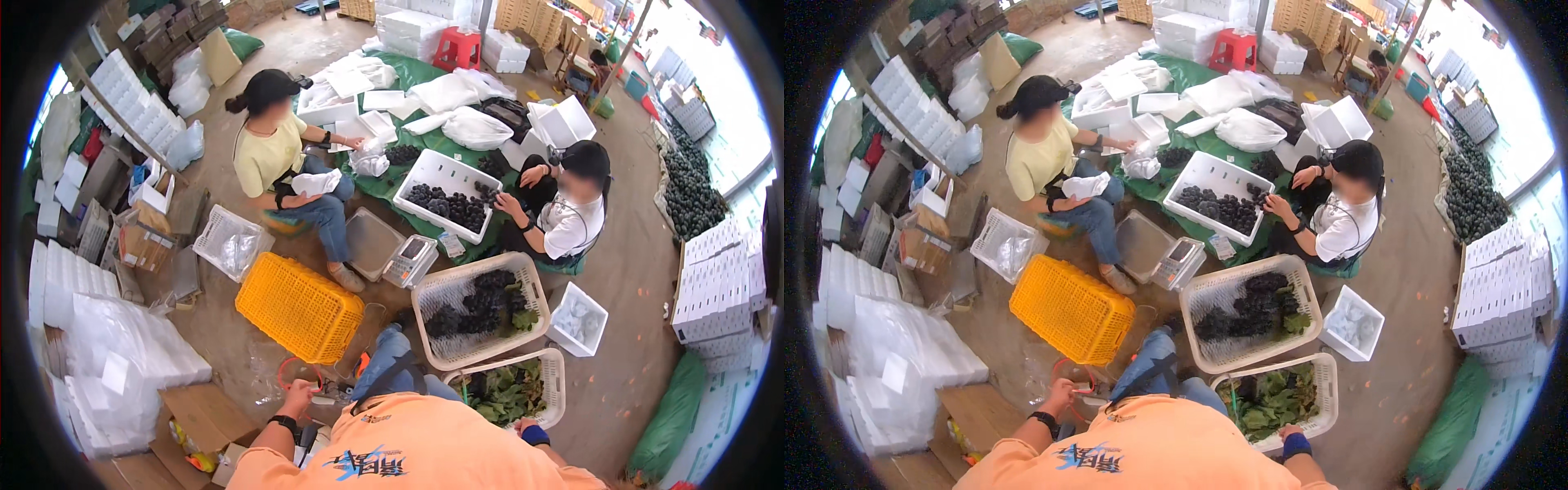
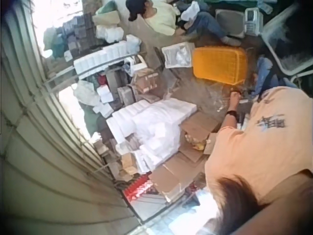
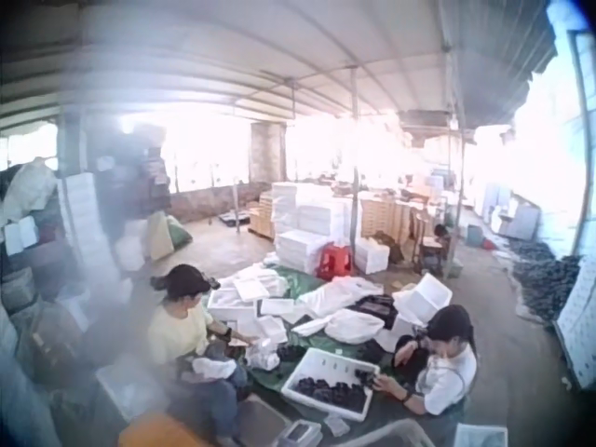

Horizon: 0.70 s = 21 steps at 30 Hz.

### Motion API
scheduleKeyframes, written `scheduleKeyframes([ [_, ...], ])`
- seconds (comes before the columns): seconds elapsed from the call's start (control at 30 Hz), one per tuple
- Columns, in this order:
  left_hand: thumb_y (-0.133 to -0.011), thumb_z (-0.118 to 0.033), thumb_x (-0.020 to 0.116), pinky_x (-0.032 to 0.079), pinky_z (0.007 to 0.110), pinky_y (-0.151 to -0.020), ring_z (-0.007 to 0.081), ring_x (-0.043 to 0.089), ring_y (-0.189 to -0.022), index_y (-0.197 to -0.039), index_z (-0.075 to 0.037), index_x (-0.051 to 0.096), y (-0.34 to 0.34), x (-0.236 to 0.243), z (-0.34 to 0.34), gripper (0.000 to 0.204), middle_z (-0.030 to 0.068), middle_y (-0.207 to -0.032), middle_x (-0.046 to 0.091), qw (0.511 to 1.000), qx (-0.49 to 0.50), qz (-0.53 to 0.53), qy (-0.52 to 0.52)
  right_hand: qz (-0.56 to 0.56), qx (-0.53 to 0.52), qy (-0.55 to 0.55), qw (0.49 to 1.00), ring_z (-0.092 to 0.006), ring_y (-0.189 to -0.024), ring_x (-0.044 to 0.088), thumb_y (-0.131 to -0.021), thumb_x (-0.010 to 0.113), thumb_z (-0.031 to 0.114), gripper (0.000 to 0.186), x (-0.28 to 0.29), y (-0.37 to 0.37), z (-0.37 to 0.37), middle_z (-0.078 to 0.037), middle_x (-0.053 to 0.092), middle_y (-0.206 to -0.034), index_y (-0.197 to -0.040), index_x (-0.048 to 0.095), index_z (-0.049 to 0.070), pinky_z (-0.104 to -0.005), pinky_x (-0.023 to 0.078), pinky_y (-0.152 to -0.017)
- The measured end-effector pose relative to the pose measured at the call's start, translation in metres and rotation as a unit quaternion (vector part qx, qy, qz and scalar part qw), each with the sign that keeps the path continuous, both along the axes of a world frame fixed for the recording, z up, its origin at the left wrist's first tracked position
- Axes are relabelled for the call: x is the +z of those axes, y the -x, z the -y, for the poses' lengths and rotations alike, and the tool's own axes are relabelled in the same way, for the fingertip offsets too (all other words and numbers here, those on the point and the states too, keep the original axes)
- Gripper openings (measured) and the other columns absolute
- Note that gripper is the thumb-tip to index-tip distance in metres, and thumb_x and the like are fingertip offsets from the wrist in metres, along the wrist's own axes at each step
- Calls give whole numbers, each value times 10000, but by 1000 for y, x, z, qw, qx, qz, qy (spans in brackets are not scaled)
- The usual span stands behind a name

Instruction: The person picks up a plastic bag, places it on a yellow crate, and uses a handheld sealing device to seal the bag. The person then places the sealed bag into a white basket. Coworkers nearby sort and weigh grapes.

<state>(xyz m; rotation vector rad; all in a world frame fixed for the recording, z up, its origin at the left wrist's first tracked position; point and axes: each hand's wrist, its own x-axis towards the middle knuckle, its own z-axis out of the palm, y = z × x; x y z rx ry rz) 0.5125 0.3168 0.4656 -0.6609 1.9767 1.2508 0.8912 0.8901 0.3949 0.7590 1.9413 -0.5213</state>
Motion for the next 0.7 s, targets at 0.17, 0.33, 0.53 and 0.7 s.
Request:
scheduleKeyframes([
  [0.17,-894,-160,499,442,318,-648,179,525,-757,-1251,-68,460,-83,-3,2,371,58,-868,563,990,11,106,-91,-154,388,65,906,-274,-764,621,-693,593,156,103,-19,52,-17,-113,624,-727,-736,659,89,-384,496,-662],
  [0.33,-943,-320,444,358,334,-980,213,488,-1123,-1283,-85,492,-97,57,-62,416,110,-1240,538,929,-274,-32,-246,-141,246,117,952,-274,-737,624,-702,599,172,109,-6,106,19,-118,622,-712,-750,628,78,-387,492,-633],
  [0.53,-897,-331,543,462,292,-782,128,552,-953,-1109,-39,604,-160,61,-16,366,59,-1058,627,962,-27,152,-224,-108,312,146,933,-274,-704,626,-713,606,190,138,21,154,36,-124,621,-693,-766,591,64,-391,488,-597],
  [0.7,-879,-259,571,465,274,-688,112,575,-765,-914,-54,680,-190,99,-1,234,26,-826,653,995,49,31,-78,-104,368,158,910,-274,-677,629,-722,612,206,171,21,179,40,-128,619,-678,-780,560,53,-394,484,-568],
])
